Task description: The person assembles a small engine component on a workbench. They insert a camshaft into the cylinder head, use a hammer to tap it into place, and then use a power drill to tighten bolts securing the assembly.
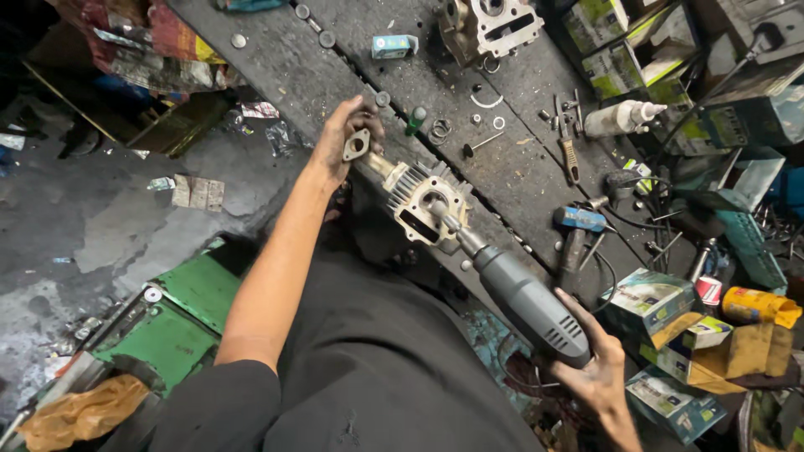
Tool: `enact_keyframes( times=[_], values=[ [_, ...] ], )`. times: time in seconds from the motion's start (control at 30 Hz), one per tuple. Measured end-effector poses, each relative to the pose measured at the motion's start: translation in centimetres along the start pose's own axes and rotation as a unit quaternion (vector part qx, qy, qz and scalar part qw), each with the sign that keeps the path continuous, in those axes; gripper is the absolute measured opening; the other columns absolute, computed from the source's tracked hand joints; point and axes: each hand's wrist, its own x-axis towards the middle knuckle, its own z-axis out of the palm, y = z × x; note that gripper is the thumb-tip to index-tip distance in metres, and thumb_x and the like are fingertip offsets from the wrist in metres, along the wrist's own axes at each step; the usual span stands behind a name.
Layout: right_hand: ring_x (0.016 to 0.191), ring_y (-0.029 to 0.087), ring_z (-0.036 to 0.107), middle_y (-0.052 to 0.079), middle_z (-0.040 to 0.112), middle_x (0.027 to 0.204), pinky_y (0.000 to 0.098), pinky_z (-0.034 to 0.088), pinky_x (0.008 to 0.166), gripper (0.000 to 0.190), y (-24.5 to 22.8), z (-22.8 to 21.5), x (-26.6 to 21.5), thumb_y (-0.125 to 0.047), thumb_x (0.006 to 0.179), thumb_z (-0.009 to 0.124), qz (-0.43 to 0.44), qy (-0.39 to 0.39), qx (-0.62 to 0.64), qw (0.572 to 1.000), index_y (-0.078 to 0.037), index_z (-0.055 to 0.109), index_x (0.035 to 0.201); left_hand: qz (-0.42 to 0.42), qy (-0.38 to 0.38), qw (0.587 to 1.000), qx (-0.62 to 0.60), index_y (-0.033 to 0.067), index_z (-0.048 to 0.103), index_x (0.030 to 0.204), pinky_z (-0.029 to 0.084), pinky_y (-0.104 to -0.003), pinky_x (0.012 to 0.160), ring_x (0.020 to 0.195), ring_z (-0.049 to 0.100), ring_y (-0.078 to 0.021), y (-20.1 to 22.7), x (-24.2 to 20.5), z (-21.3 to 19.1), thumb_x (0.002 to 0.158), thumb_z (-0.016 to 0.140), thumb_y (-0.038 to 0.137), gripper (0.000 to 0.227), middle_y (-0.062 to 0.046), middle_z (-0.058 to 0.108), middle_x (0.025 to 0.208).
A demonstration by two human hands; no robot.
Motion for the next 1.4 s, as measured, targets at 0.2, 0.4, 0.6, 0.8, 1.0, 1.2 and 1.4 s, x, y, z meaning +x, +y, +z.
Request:
enact_keyframes(
  times=[0.2, 0.4, 0.6, 0.8, 1.0, 1.2, 1.4],
  values=[
    [0.082, 0.012, 0.071, 0.009, 0.078, 0.097, 0.0263, 0.055, 0.081, 0.097, -3.6, -1.0, 3.0, -0.007, 0.049, 0.075, 0.014, -0.049, -0.057, 0.997, -0.015, 0.058, 0.145, -0.038, -0.136, 0.99, 0.008, 0.0095, 0.064, 0.094, 0.04, -0.028, 0.051, 0.046, 0.048, -0.0131, -0.4, 1.2, -0.5, 0.098, 0.056, 0.052, 0.044, 0.001, 0.046, 0.051],
    [0.087, 0.019, 0.076, 0.011, 0.08, 0.103, 0.0328, 0.057, 0.084, 0.101, -10.5, -2.0, 6.7, -0.009, 0.048, 0.077, 0.054, -0.12, -0.124, 0.983, -0.02, 0.053, 0.146, 0.009, -0.082, 0.997, 0.005, 0.0118, 0.053, 0.083, 0.048, -0.03, 0.059, 0.043, 0.038, -0.0094, -1.6, 1.3, -0.5, 0.103, 0.064, 0.031, 0.03, 0.005, 0.038, 0.055],
    [0.076, 0.024, 0.074, 0.011, 0.076, 0.088, 0.0363, 0.061, 0.079, 0.102, -18.7, -2.7, 13.3, -0.027, 0.06, 0.083, 0.223, -0.269, -0.327, 0.878, -0.038, 0.045, 0.154, 0.027, -0.056, 0.998, -0.017, 0.0121, 0.052, 0.082, 0.042, -0.029, 0.052, 0.042, 0.035, -0.0087, -1.9, 1.3, -0.3, 0.103, 0.064, 0.028, 0.029, 0.004, 0.038, 0.055],
    [0.064, 0.023, 0.076, 0.009, 0.079, 0.085, 0.0385, 0.063, 0.073, 0.113, -26.2, -1.6, 20.1, -0.039, 0.056, 0.082, 0.193, -0.357, -0.471, 0.783, -0.035, 0.037, 0.16, 0.032, -0.046, 0.997, -0.051, 0.0111, 0.052, 0.086, 0.041, -0.029, 0.051, 0.044, 0.035, -0.0095, -1.8, 1.1, -0.4, 0.106, 0.06, 0.031, 0.03, 0.004, 0.038, 0.057],
    [0.058, 0.019, 0.075, 0.008, 0.077, 0.075, 0.0367, 0.061, 0.064, 0.097, -32.1, 1.1, 22.2, -0.034, 0.067, 0.068, 0.113, -0.438, -0.588, 0.67, -0.03, 0.038, 0.159, 0.053, -0.02, 0.997, -0.057, 0.0107, 0.053, 0.087, 0.044, -0.03, 0.05, 0.042, 0.034, -0.0099, -2.0, 0.9, -0.3, 0.105, 0.058, 0.033, 0.029, 0.003, 0.037, 0.054],
    [0.058, 0.021, 0.071, 0.01, 0.073, 0.069, 0.0354, 0.061, 0.058, 0.101, -35.2, 2.9, 21.5, -0.029, 0.064, 0.064, 0.021, -0.465, -0.634, 0.617, -0.023, 0.035, 0.161, 0.052, -0.012, 0.997, -0.057, 0.0106, 0.054, 0.089, 0.044, -0.031, 0.051, 0.043, 0.035, -0.01, -2.4, 1.1, -0.7, 0.104, 0.059, 0.034, 0.028, 0.003, 0.038, 0.055],
    [0.069, 0.024, 0.076, 0.013, 0.077, 0.082, 0.04, 0.062, 0.075, 0.089, -33.0, 0.1, 20.1, -0.047, 0.069, 0.073, 0.055, -0.372, -0.574, 0.727, -0.027, 0.048, 0.152, 0.047, -0.004, 0.999, -0.011, 0.0107, 0.053, 0.087, 0.046, -0.03, 0.054, 0.044, 0.038, -0.0108, -2.3, 0.7, -1.0, 0.102, 0.062, 0.035, 0.03, 0.003, 0.04, 0.057]
  ],
)
